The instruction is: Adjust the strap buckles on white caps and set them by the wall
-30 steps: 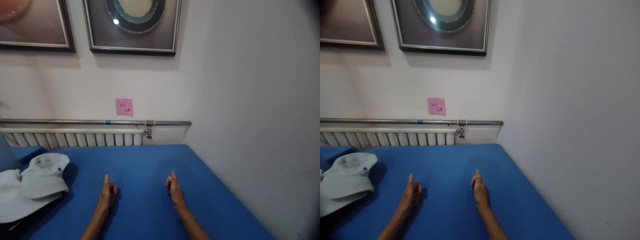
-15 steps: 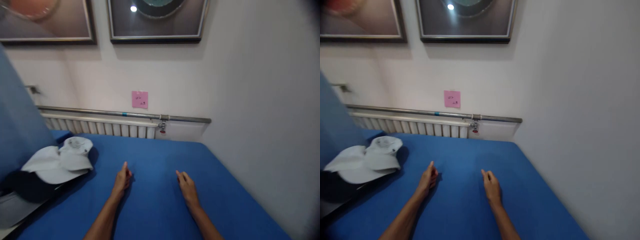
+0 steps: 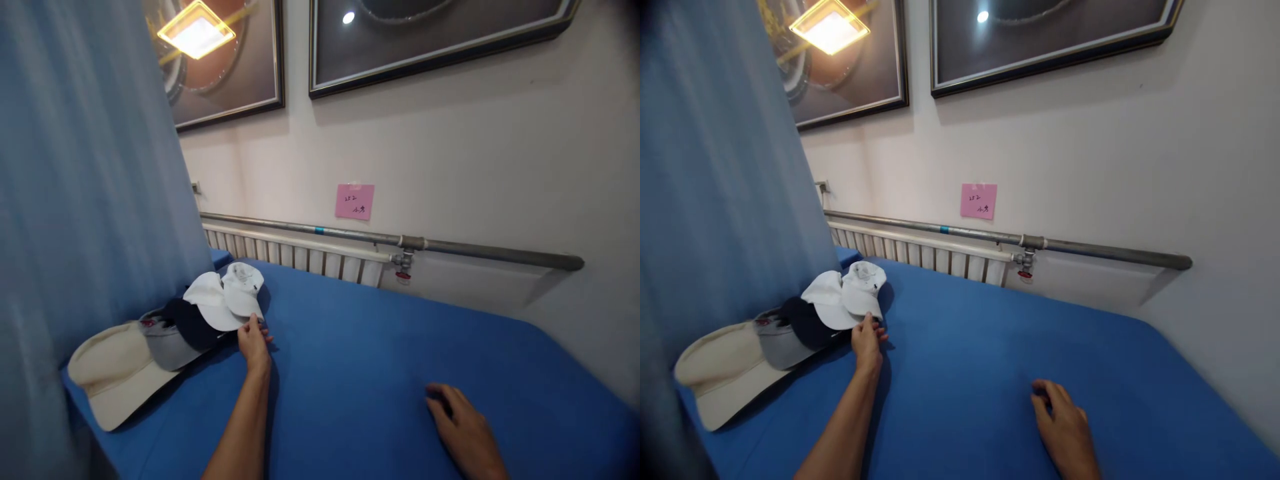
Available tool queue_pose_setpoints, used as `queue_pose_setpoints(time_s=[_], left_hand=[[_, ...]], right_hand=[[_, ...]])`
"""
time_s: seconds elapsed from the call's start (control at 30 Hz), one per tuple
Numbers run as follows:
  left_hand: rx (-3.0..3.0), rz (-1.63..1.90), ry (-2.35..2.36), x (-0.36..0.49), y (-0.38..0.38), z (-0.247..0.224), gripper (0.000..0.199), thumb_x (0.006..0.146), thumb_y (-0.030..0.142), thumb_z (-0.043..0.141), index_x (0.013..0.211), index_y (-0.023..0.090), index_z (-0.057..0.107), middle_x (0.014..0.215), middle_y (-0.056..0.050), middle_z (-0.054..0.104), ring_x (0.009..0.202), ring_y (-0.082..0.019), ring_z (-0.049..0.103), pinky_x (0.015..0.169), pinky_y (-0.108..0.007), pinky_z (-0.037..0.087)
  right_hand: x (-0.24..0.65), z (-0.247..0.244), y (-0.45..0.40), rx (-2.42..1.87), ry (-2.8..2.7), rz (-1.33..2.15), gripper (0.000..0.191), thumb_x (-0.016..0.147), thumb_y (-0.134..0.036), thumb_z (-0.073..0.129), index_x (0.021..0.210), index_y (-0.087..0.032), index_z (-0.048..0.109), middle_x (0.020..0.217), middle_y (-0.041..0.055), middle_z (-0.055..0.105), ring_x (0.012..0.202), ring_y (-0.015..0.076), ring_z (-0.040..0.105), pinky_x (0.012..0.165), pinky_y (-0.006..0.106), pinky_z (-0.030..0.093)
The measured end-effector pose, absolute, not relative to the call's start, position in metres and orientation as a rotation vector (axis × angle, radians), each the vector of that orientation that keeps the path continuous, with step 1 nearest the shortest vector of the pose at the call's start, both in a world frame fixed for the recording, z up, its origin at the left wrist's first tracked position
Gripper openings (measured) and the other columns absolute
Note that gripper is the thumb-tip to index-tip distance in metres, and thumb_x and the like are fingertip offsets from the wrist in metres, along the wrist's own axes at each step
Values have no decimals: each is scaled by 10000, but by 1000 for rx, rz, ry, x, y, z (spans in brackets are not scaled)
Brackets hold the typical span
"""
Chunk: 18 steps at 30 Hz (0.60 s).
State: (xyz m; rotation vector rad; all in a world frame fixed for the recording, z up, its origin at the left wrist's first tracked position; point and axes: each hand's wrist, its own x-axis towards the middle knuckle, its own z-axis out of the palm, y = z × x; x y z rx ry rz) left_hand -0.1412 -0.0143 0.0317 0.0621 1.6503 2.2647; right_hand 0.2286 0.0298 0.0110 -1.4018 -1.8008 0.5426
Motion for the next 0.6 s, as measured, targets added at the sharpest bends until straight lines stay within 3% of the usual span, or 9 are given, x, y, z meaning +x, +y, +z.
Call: queue_pose_setpoints(time_s=[0.23,0.37,0.6], left_hand=[[161,2251,1571,-149,-18,39,179,844,349,532,891,178,516,768,-19,634,404,-95,543,369,-227,465],[183,2220,1586,-152,-16,39,202,802,354,557,898,184,503,609,32,578,337,-88,469,339,-212,418],[369,2177,1687,-154,-12,38,227,764,410,531,716,198,464,494,71,479,333,-79,406,354,-191,351]], right_hand=[[230,8,32,-1396,-1839,522,229,694,-426,468,695,-262,627,806,85,707,747,270,667,767,416,494],[230,7,31,-1381,-1852,513,228,705,-422,466,690,-265,630,788,78,704,741,267,666,760,412,487],[229,9,28,-1358,-1826,544,204,710,-390,476,679,-257,627,759,61,692,721,241,656,760,384,479]])
